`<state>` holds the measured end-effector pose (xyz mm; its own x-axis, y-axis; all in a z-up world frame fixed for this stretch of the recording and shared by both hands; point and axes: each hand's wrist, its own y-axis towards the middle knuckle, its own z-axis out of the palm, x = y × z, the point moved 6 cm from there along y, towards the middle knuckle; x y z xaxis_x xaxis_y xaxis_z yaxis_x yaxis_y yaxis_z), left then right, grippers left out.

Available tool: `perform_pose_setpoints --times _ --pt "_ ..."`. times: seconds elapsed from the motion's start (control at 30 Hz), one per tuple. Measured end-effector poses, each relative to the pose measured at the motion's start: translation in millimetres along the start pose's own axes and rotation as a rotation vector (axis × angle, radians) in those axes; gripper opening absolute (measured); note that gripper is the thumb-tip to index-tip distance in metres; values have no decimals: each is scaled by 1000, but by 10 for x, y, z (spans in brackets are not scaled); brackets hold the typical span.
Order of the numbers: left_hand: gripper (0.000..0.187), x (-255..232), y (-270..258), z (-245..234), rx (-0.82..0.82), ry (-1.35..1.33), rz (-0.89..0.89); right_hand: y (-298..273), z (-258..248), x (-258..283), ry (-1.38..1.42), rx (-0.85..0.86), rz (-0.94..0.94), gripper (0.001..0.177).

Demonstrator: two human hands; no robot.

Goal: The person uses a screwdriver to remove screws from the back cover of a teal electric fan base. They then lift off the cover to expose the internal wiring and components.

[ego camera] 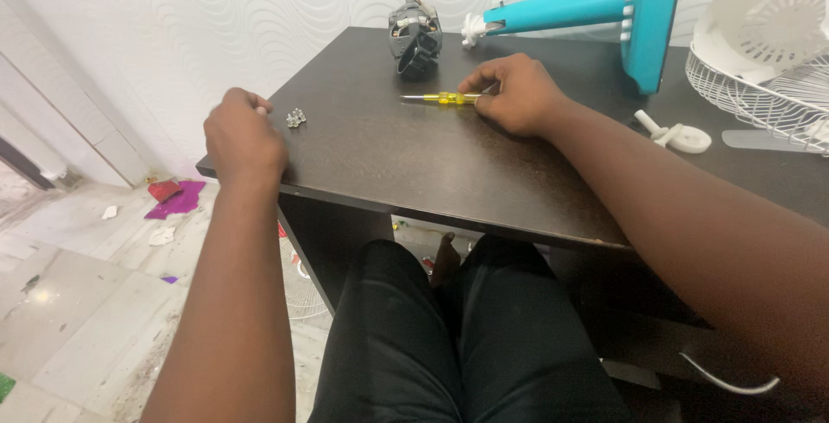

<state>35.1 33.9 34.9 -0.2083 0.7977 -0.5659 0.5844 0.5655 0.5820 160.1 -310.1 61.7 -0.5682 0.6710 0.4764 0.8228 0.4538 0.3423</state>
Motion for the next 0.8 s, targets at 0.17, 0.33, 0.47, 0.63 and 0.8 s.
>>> perform_pose_setpoints --times 0.17,0.33,0.47,0.63,0.8 --pt "8 -205 -152 -227 20 -94 -150 1 -5 39 -4 -10 -1 34" --pt "9 -312 -177 -299 101 -36 -233 -11 -8 29 13 -14 0 34" --pt "9 -326 -198 -298 147 -13 -302 -2 -8 41 18 -20 -20 34" --pt "11 -316 -201 -302 152 -23 -287 -19 -9 41 17 -21 -24 34" --pt "13 -318 -204 -296 149 -33 -270 2 -4 34 1 -13 -13 34"
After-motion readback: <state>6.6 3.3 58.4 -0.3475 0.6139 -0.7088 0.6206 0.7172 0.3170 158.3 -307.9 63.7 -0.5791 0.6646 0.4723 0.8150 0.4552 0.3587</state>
